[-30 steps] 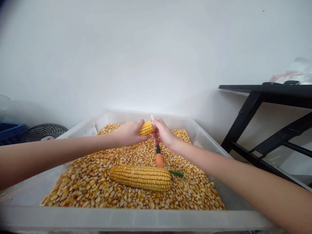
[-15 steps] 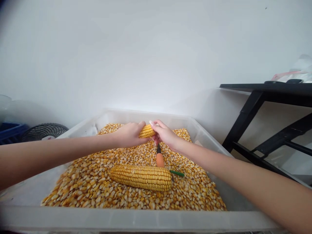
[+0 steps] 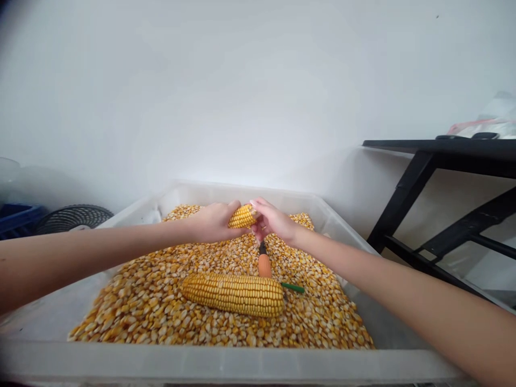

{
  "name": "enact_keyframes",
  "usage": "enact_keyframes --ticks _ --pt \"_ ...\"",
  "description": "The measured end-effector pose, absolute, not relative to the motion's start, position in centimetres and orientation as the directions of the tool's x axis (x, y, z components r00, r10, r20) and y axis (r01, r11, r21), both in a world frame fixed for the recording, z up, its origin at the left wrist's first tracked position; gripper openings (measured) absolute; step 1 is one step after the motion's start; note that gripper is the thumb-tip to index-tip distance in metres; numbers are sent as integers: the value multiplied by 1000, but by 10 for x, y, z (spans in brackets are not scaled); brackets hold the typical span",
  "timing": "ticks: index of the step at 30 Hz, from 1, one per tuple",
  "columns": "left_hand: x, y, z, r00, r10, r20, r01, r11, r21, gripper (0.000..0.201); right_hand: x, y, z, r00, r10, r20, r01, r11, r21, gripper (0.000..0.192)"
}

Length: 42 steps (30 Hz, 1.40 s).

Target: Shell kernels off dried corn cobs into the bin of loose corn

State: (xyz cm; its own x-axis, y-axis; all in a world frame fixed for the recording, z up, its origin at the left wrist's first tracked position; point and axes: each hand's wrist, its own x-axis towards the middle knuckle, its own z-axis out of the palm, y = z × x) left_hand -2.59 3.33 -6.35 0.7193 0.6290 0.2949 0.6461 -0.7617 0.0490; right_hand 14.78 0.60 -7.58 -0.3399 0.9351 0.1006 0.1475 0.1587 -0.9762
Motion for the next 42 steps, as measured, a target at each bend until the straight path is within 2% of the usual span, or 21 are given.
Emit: enact_keyframes --ticks 3,7,12,20,24,29,34,42 --pt "-24 31 -62 720 614 323 648 -761 2 57 145 4 -73 -262 957 127 163 173 -971 35" --pt "-23 30 -63 719 596 357 649 -760 -38 58 140 1 -75 -169 968 185 221 221 -950 26" --pt "-24 32 -64 720 595 356 655 -753 -66 55 139 0 -76 -205 959 198 169 234 -958 19" --pt "-27 33 -62 748 582 319 619 -785 -22 54 145 4 -79 -288 916 279 263 356 -897 21" --pt "-26 32 -60 736 582 346 621 -784 -4 55 145 4 -74 -261 933 246 188 299 -935 25" --pt "-23 31 -62 717 568 405 651 -752 -99 56 141 3 -71 -178 965 191 197 225 -954 42" --pt "-22 31 -65 729 549 410 653 -737 -174 58 137 1 -74 -132 968 213 307 245 -920 37" --pt "-24 35 -66 746 526 409 639 -738 -217 57 136 2 -78 -149 968 200 186 226 -956 27"
